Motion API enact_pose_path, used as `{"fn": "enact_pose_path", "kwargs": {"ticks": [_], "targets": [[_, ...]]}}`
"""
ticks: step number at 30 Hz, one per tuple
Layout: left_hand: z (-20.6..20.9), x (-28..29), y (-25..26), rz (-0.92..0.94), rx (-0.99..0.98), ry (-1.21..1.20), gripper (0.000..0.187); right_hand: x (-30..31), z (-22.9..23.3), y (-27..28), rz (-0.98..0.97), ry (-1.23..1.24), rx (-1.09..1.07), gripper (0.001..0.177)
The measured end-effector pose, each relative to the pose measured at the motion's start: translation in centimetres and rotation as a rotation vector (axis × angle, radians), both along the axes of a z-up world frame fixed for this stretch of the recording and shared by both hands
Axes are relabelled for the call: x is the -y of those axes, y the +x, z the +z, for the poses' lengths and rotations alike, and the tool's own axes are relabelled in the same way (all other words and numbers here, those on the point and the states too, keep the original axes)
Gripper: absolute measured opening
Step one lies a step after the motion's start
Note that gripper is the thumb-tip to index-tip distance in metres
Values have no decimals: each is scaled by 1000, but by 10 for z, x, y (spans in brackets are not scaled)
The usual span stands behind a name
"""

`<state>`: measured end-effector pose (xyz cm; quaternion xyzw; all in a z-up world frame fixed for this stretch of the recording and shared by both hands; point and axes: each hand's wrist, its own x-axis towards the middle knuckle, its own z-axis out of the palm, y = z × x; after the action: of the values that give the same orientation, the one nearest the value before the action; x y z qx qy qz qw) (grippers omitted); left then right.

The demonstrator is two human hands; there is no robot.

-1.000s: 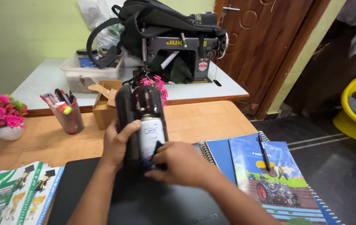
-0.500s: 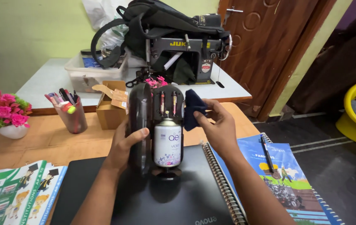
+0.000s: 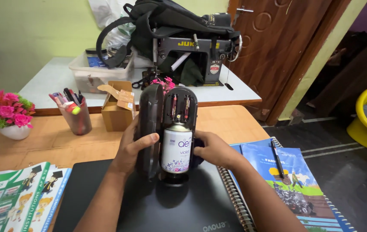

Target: The person wipes a wooden desk surface with a dark cloth, then picks up a black cylindrical device, opens it to reveal a white canister, and wipes the device's exterior and interior. The person then wipes a closed laptop on the desk.

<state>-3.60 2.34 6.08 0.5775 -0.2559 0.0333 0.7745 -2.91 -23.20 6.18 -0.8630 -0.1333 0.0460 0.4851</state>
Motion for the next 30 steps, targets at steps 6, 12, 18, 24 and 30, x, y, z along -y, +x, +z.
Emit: {"fn": "enact_pose_path", "kwargs": {"ticks": [6,12,18,24,30], "targets": [[1,1,0,6,-57,-2,73,13,-15,23,-209,281,184,45],[3,2,0,10,15,8,75,6,18,4,-182,802,250,34],[-6,1,7,51,6,-9,72,12,5,4,-50,412,41,23],[-4,3,5,22,-90,-42,72,14,-15,20,-43,340,-67,26],[-5,4,6,51,-2,-39,72,0,4,0,5,447,-205,62]]}}
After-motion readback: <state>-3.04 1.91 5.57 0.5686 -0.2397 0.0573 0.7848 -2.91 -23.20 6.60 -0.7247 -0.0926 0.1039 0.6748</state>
